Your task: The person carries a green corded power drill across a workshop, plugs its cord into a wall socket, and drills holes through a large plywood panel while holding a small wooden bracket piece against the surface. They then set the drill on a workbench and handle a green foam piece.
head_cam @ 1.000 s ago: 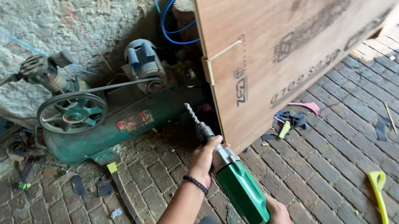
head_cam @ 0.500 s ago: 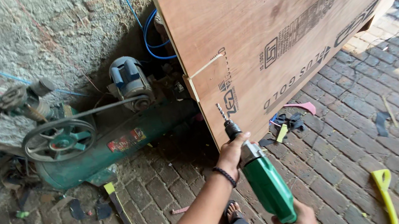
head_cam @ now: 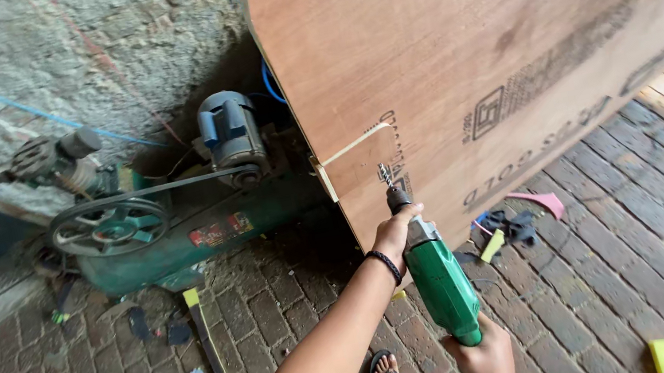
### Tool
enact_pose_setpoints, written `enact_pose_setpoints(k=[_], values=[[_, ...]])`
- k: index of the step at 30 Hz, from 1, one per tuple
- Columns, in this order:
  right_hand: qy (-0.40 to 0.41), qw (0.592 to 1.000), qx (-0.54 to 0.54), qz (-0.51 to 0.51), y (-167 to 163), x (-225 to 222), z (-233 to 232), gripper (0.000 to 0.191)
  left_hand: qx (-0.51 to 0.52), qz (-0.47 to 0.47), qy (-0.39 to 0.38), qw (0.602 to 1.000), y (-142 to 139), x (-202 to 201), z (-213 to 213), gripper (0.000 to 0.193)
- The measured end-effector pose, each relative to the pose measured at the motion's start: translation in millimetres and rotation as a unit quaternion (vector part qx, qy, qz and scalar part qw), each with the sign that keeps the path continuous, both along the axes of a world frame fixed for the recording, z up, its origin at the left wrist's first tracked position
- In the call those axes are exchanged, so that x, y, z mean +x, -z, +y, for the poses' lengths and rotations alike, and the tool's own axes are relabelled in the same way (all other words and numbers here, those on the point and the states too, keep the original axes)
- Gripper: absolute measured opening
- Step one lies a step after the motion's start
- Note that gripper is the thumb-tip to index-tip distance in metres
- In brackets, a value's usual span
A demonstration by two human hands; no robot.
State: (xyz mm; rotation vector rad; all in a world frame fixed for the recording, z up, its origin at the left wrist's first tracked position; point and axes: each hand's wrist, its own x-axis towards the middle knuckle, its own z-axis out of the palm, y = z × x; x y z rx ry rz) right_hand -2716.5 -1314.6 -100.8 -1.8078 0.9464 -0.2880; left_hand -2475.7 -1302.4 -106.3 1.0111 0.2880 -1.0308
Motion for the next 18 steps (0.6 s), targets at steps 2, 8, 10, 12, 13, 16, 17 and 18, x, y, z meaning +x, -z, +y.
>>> enact_pose_setpoints(k=[2, 8, 10, 12, 13, 16, 17, 18], values=[[-0.012, 1.0, 0.003, -0.007, 2, 5, -17, 0.036, 0.013, -0.016, -0.015, 1.0, 4, 6, -9, 0.033], [-0.067, 0.995, 0.05, -0.051, 9, 10, -77, 0.023, 0.015, -0.026, -0.076, 0.997, 4, 9, -37, 0.04], [-0.07, 0.99, 0.115, -0.052, 12, 8, -93, 0.017, 0.015, -0.027, -0.096, 0.995, 3, 6, -47, 0.041], [-0.093, 0.986, 0.121, -0.067, 15, 6, -106, 0.017, 0.039, -0.04, -0.109, 0.992, 2, 4, -56, 0.041], [-0.1, 0.984, 0.126, -0.075, 17, 7, -113, 0.017, 0.05, -0.055, -0.113, 0.991, 1, 4, -61, 0.039], [-0.129, 0.977, 0.1, -0.136, 23, 11, -127, 0.016, 0.093, -0.093, -0.121, 0.984, 1, 7, -68, 0.037], [-0.136, 0.979, 0.087, -0.128, 25, 14, -130, 0.016, 0.109, -0.107, -0.121, 0.981, 2, 9, -69, 0.036], [-0.142, 0.98, 0.071, -0.122, 27, 18, -133, 0.016, 0.124, -0.122, -0.12, 0.977, 3, 13, -69, 0.035]])
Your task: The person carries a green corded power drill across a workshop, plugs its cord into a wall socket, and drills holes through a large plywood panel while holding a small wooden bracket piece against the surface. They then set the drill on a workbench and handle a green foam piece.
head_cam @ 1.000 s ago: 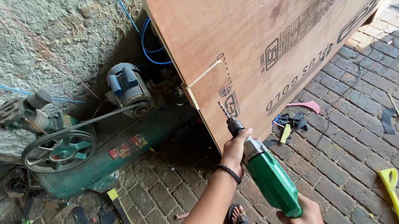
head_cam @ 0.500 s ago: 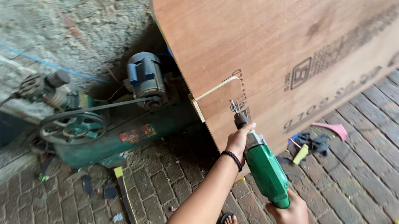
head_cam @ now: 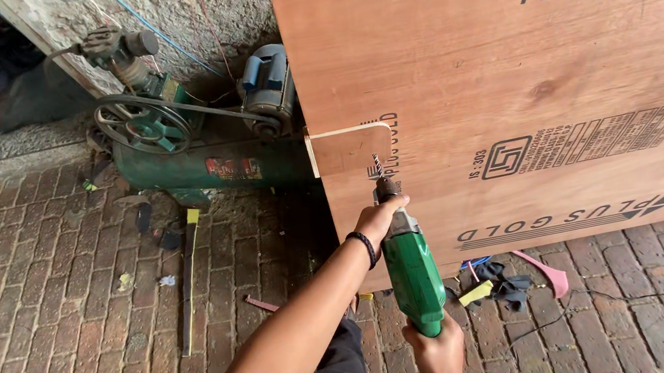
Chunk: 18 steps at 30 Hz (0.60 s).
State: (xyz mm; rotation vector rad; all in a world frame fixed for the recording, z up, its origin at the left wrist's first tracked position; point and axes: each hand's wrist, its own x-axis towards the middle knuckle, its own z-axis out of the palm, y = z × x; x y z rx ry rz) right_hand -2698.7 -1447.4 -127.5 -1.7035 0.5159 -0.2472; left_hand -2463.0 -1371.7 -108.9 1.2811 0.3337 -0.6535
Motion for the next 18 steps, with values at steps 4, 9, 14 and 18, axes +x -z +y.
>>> enact_pose_setpoints(k=[4, 9, 14, 18], values=[[0.001, 0.999, 0.008, 0.034, 5, 17, -3, 0.019, 0.014, 0.01, 0.016, 1.0, 9, 16, 4, 0.037], [-0.003, 0.999, -0.017, 0.044, 14, 26, 4, 0.022, 0.025, 0.013, 0.027, 0.999, 28, 28, 12, 0.037], [-0.002, 0.999, -0.015, 0.029, 25, 23, 7, 0.024, 0.03, 0.007, 0.018, 0.999, 44, 24, 13, 0.037], [-0.006, 0.999, -0.02, 0.036, 25, 18, 5, 0.029, 0.017, 0.008, 0.013, 1.0, 48, 18, 15, 0.037]])
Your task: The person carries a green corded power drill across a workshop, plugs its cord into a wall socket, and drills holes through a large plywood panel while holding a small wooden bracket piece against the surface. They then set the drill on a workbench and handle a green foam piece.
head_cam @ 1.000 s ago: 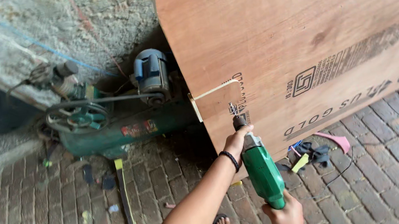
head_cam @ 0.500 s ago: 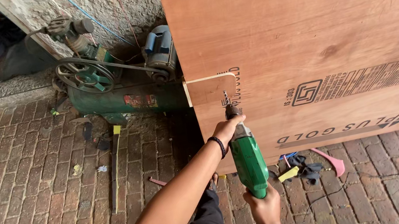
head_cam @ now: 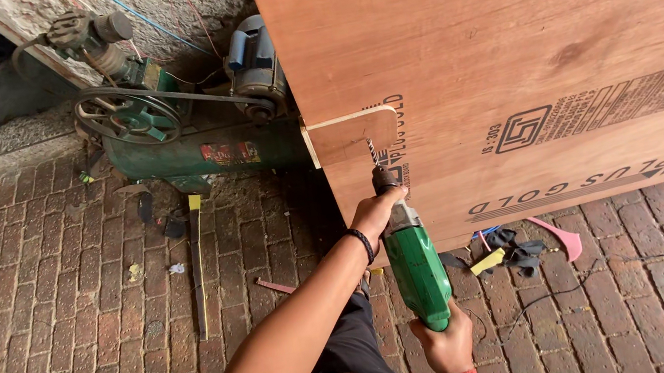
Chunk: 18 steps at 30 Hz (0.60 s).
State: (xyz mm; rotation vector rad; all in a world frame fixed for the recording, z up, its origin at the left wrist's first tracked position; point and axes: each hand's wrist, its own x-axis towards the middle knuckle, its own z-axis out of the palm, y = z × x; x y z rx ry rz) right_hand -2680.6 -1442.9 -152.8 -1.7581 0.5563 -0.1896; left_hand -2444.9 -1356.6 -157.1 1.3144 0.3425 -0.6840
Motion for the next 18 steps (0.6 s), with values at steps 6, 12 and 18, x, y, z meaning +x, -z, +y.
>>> enact_pose_setpoints(k=[6, 12, 18], values=[[-0.001, 1.0, -0.002, -0.001, -7, 1, 1, 0.028, -0.015, 0.015, -0.007, 1.0, -2, 1, -1, 0.035], [-0.006, 1.0, -0.011, -0.013, -12, 1, 2, 0.026, -0.008, 0.016, -0.008, 1.0, -7, 2, 0, 0.036], [-0.006, 1.0, -0.003, -0.015, -9, 0, 4, 0.027, -0.03, 0.036, -0.002, 0.999, -12, 0, 1, 0.038]])
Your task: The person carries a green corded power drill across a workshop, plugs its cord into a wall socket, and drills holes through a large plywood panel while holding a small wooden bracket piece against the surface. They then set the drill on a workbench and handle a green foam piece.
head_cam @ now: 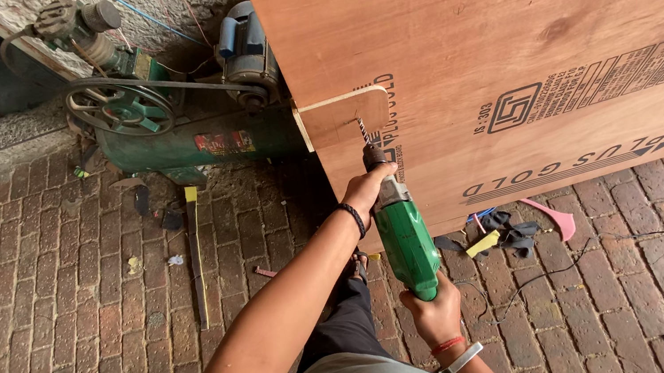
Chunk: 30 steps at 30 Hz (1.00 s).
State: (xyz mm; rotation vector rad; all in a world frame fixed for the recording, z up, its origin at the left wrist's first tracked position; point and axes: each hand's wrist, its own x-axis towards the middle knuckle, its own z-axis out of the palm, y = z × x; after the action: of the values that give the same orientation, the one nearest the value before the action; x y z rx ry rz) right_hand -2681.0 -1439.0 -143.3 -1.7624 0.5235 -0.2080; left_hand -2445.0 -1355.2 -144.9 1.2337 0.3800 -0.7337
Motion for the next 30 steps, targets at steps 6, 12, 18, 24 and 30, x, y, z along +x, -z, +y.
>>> enact_pose_setpoints(k=[6, 12, 18, 24, 30], values=[[0.005, 1.0, -0.024, -0.005, 3, -2, 3, 0.026, 0.027, -0.017, 0.006, 0.999, -3, -2, 0, 0.038], [0.009, 1.0, -0.021, 0.002, 1, -2, 4, 0.026, 0.043, -0.021, -0.001, 0.999, -4, -4, 0, 0.038], [0.013, 1.0, -0.011, -0.004, -2, -3, 4, 0.026, 0.0, -0.007, 0.002, 1.0, -1, -2, -2, 0.037], [0.012, 1.0, -0.003, 0.014, -6, 0, 6, 0.025, 0.008, -0.016, 0.02, 1.0, -11, 1, -1, 0.036], [0.022, 0.999, -0.012, 0.025, -12, 5, 13, 0.026, 0.259, -0.152, 0.118, 0.947, -42, 29, 37, 0.05]])
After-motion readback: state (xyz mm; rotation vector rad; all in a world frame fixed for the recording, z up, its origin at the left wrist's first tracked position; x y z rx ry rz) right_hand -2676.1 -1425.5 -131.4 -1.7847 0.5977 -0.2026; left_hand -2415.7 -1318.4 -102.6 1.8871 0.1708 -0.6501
